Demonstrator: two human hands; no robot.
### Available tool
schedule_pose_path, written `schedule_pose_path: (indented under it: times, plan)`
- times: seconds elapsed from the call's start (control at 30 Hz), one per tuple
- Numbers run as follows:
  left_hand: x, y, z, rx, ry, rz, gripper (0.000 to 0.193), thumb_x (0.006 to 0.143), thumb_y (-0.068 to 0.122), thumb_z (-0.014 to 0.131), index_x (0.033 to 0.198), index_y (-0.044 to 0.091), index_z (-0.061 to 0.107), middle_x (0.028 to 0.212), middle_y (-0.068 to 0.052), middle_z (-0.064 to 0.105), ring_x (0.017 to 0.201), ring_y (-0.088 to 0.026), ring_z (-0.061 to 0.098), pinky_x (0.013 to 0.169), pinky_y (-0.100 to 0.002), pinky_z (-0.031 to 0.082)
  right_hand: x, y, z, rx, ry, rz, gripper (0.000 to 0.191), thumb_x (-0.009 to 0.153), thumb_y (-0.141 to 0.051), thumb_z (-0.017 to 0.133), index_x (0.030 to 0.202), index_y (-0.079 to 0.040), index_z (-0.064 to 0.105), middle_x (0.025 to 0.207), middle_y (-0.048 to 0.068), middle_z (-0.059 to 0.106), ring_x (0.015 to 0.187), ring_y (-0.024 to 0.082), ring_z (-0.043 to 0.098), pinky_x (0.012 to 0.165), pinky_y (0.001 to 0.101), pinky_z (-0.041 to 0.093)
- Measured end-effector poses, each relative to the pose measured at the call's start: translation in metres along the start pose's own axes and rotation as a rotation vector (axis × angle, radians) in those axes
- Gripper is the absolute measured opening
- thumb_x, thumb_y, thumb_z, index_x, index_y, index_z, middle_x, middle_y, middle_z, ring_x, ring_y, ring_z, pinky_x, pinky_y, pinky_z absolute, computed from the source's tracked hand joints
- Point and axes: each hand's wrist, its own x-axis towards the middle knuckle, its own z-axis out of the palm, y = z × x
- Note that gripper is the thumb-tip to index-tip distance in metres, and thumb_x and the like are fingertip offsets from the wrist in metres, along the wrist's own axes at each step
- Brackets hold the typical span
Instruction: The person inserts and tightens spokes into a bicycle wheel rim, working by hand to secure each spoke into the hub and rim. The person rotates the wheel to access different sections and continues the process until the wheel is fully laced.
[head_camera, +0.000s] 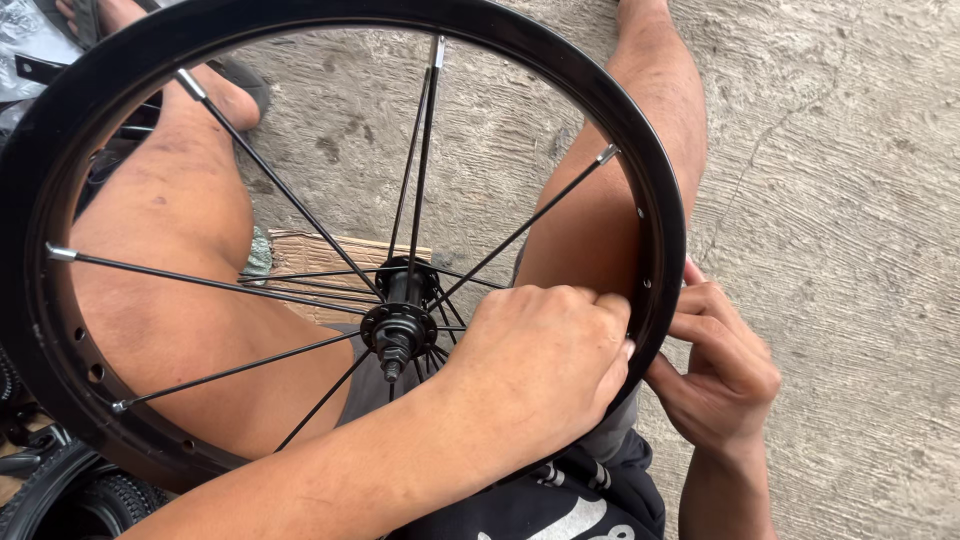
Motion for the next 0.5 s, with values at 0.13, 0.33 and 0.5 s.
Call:
schedule_pose_path:
  times: [0.13, 0.33, 0.5]
  plan:
    - [0.0038, -0.0026, 0.0031, 0.012, 0.089, 0.023, 0.016, 0.093, 0.021, 0.064, 0.097, 0.005, 0.068, 0.082, -0.013, 0.073, 0.076, -0.030, 0.075, 0.063, -0.042, 0.060, 0.0053, -0.0062, 0.0023, 0.024, 0.006, -0.002, 0.022, 0.084, -0.003, 0.083, 0.102, 0.002, 0.071, 0.100, 0.011, 0.071, 0.096, 0.018, 0.070, 0.121, 0.0510, 0.048]
    - [-0.0006, -0.0027, 0.0034, -0.028, 0.108, 0.050, 0.020, 0.092, 0.022, 0.066, 0.096, 0.002, 0.067, 0.080, -0.013, 0.072, 0.070, -0.029, 0.074, 0.060, -0.042, 0.059, 0.0051, -0.0066, 0.0014, 0.017, 0.009, -0.010, 0.020, 0.085, -0.003, 0.082, 0.102, 0.002, 0.071, 0.099, 0.010, 0.071, 0.096, 0.018, 0.070, 0.121, 0.0511, 0.048]
    - [0.0045, -0.0017, 0.0012, 0.027, 0.077, 0.040, 0.015, 0.093, 0.019, 0.065, 0.099, 0.005, 0.066, 0.083, -0.011, 0.072, 0.076, -0.027, 0.075, 0.062, -0.040, 0.060, 0.0064, -0.0074, 0.0019, 0.037, 0.009, -0.012, 0.023, 0.084, -0.004, 0.083, 0.103, 0.002, 0.071, 0.100, 0.011, 0.071, 0.096, 0.018, 0.070, 0.122, 0.0512, 0.048]
